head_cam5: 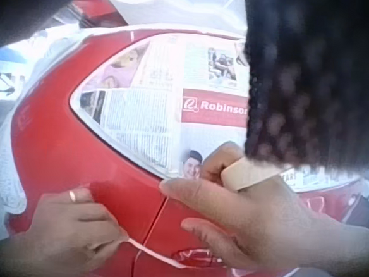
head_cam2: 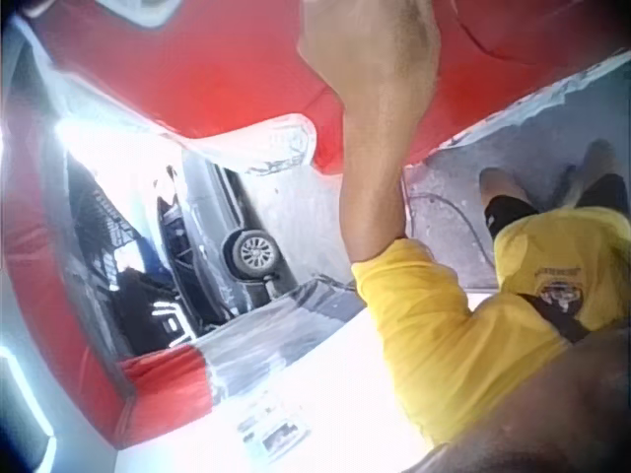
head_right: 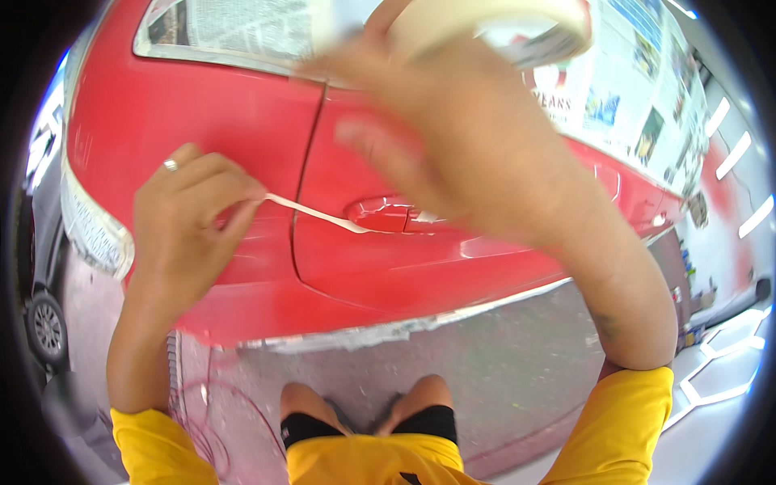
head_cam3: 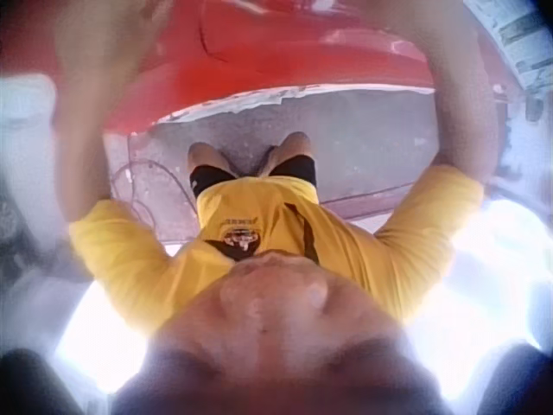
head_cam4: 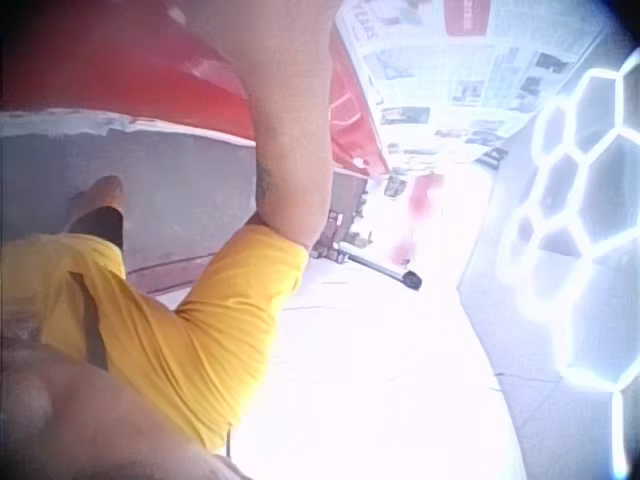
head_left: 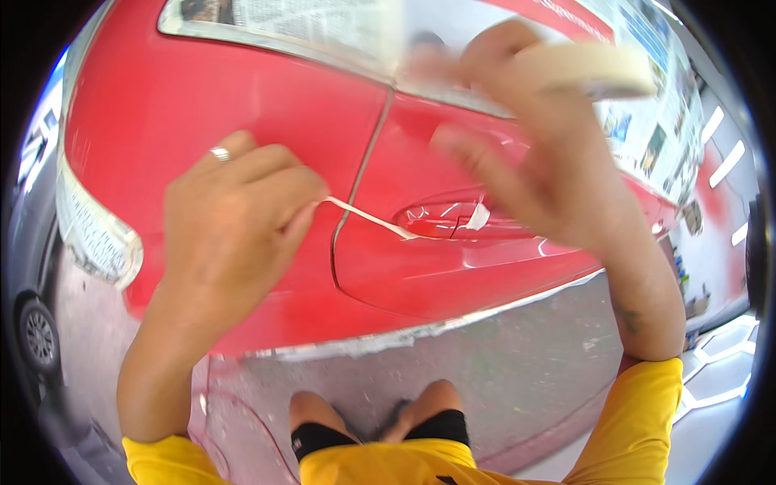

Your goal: The person applies masking tape to the door handle and edges of a red car door. They carefully smooth the tape along the contours of the handle and the door panel, ensuring a tight seal around the perimeter.

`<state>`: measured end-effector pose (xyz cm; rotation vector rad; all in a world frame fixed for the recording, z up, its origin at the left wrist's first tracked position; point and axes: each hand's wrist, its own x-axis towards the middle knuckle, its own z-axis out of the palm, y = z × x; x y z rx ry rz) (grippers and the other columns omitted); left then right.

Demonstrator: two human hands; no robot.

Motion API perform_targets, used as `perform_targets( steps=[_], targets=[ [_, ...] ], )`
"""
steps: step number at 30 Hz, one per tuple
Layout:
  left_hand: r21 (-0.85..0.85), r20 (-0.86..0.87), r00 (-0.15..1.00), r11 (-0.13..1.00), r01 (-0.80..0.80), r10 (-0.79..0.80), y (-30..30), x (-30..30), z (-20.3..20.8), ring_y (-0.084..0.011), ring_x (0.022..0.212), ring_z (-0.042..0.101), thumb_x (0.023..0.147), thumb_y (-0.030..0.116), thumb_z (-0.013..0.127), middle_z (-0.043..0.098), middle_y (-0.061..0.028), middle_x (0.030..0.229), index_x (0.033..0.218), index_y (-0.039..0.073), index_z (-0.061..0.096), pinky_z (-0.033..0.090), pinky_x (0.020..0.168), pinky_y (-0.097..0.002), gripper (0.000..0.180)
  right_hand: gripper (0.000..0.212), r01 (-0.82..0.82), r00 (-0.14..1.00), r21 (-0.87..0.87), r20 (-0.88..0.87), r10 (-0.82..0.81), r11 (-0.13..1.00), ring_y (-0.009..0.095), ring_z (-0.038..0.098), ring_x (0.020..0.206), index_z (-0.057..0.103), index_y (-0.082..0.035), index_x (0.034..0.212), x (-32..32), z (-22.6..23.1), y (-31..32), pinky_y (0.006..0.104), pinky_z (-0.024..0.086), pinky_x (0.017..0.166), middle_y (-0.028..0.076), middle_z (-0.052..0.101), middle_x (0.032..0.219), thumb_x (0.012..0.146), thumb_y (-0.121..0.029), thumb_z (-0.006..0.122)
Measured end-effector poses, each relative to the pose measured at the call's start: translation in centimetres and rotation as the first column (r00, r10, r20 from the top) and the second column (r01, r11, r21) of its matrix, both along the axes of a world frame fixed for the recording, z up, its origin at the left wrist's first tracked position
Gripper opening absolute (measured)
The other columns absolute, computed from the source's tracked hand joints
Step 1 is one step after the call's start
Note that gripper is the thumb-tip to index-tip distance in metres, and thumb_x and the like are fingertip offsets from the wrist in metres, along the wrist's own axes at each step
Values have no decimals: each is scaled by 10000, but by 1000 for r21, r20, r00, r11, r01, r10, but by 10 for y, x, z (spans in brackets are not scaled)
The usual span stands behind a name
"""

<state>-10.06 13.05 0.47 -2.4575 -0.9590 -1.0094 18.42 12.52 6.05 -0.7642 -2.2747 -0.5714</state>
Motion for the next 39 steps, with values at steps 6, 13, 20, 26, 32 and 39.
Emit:
perform_targets(
  steps=[6,13,20,26,32,39],
  targets=[
    [9,206,978,1000,-20,18,15,14,21,-246,836,656,806,66,821,717,-18,919,961,127,794,550,703,-368,168,409,-184,893,-26,413,178,983,291,653,1077,840,-223,1208,-28,46,39,429,540,875,67,675,1156,810,-145,785],
    [-684,719,293,717,136,630,-96,34,-52,-114,811,669,894,87,900,765,-36,925,1024,50,802,516,700,-290,167,376,-515,666,-149,551,503,844,233,649,1047,857,-255,1103,-62,78,82,355,528,839,36,703,1209,729,-231,830],
    [-645,682,223,430,631,697,-95,112,-113,-136,877,752,973,160,848,817,-83,978,1072,9,799,573,753,-285,188,340,-485,441,-424,637,633,765,285,683,1079,817,-168,1067,-101,32,82,386,589,913,21,682,1424,730,-209,846],
    [-486,660,-12,438,756,751,-74,135,-97,-190,1033,782,983,109,820,821,-122,1108,1240,-7,753,611,894,-311,290,363,-498,381,-543,563,733,676,284,709,1101,792,-123,1137,-132,34,100,414,615,889,60,708,1379,779,-173,829],
    [-516,729,-165,691,506,665,-83,157,-116,-191,1078,770,986,9,749,799,-111,1186,1409,19,682,586,901,-304,429,342,-425,72,-637,684,726,643,263,718,1156,784,-93,1146,-144,37,90,418,614,900,58,703,1376,842,-246,817],
    [-432,761,-342,824,367,551,-84,177,-124,-122,1063,706,1005,-74,707,720,-76,1264,1503,18,574,560,907,-284,523,360,-497,-161,-568,804,573,656,305,686,1300,765,-97,1284,-141,24,80,434,583,1037,107,682,1459,937,-193,766]
  ],
)
